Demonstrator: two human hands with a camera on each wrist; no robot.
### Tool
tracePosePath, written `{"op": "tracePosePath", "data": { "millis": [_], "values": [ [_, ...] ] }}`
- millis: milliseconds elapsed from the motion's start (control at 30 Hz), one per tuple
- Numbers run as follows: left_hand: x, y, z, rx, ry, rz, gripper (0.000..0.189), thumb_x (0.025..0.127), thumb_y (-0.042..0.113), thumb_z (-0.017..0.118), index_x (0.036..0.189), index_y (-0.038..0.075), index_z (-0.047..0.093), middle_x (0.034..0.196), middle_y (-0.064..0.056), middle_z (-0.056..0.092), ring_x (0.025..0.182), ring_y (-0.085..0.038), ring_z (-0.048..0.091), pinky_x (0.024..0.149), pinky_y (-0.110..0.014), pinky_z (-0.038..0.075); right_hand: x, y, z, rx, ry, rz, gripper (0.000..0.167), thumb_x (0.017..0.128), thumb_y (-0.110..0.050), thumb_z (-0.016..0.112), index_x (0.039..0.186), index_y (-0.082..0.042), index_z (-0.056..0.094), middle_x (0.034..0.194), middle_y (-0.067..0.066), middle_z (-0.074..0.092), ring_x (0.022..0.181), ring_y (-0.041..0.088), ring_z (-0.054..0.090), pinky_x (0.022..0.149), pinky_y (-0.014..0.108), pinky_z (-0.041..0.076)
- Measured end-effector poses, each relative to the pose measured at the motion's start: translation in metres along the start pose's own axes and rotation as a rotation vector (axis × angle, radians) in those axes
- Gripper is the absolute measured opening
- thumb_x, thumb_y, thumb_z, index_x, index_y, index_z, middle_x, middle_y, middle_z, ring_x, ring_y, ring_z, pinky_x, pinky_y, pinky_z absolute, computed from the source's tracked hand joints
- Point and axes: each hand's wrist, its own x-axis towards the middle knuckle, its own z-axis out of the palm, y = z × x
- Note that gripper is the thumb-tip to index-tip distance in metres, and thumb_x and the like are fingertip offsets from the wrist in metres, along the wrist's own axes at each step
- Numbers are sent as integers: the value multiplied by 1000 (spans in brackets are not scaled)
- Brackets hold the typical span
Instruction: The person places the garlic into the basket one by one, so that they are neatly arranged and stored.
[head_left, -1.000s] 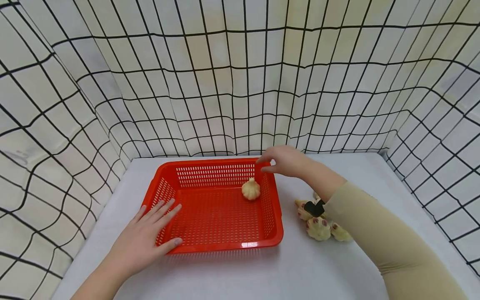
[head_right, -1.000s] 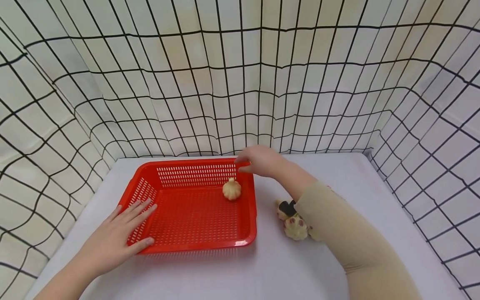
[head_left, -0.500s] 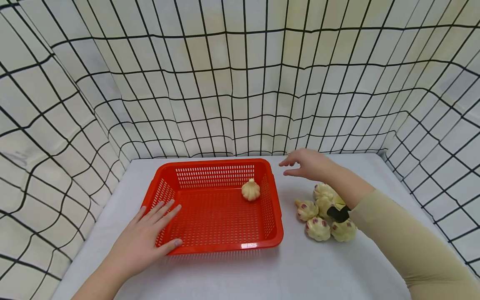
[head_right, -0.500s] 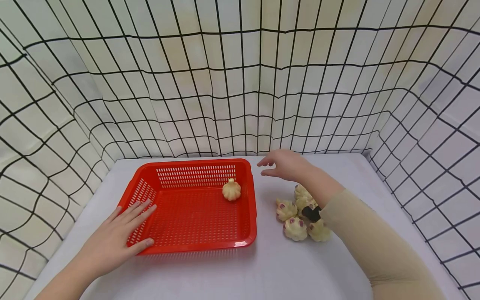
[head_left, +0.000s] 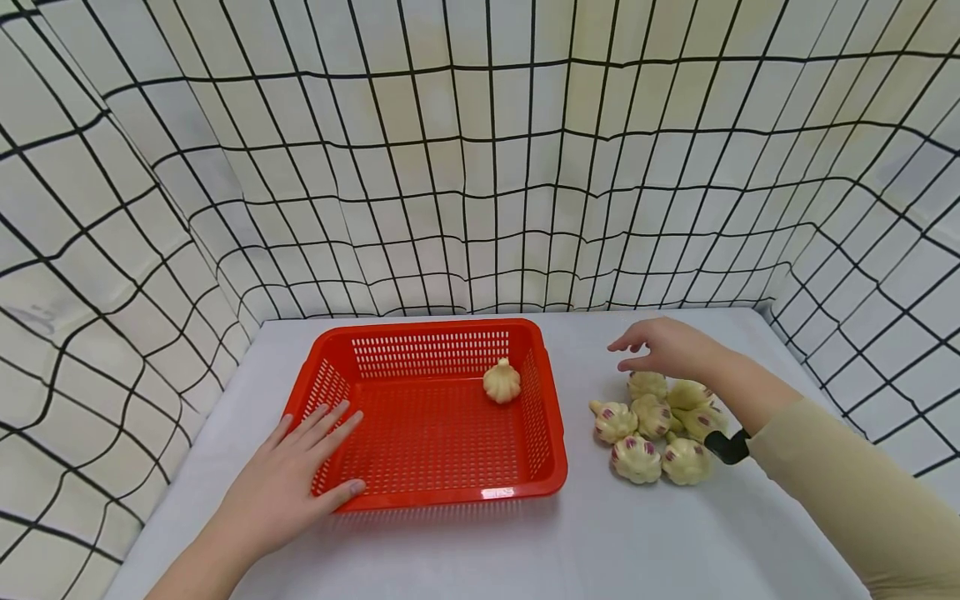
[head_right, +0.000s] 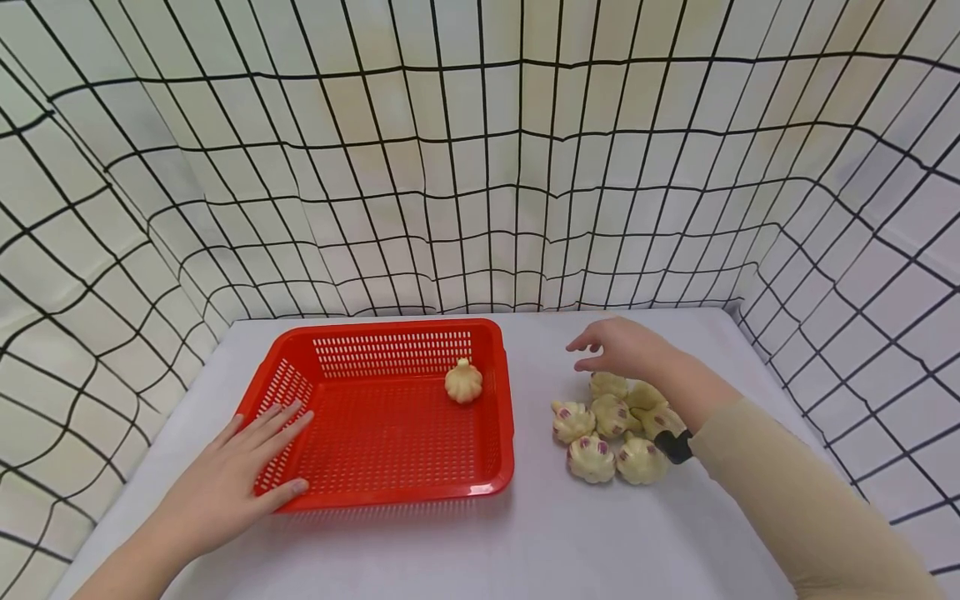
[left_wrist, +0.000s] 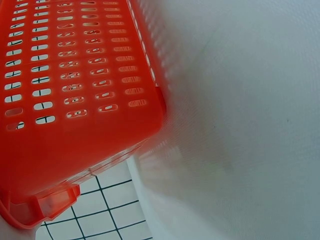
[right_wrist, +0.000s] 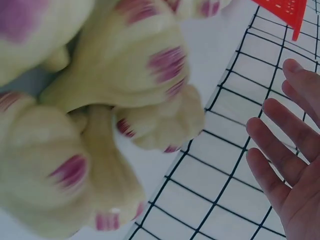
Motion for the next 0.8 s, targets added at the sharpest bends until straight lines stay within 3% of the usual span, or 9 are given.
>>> {"op": "tracePosePath", "data": {
  "millis": [433,667,800],
  "values": [
    [-1,2,-2,-8,-6,-4,84,86,66,61,154,23,38,159,-7,34,144,-38,32,121,-52,5,-16,29,7,8,-30,79,35,90,-31,74,122,-17,72,124,8,66,108,27,62,90,50,51],
    [-1,2,-2,-3,-12,-8,84,86,66,61,155,24,37,159,-6,33,144,-37,32,121,-53,9,-11,40,13,18,-124,143,40,90,-32,74,126,-15,69,125,12,64,100,24,60,85,46,53],
    [-1,3,-3,-4,-21,-12,84,86,66,61,155,24,37,160,-6,33,144,-37,32,120,-54,10,-8,43,18,14,-164,154,41,89,-30,75,127,-13,69,126,14,63,100,26,61,89,50,52]
  ]
}}
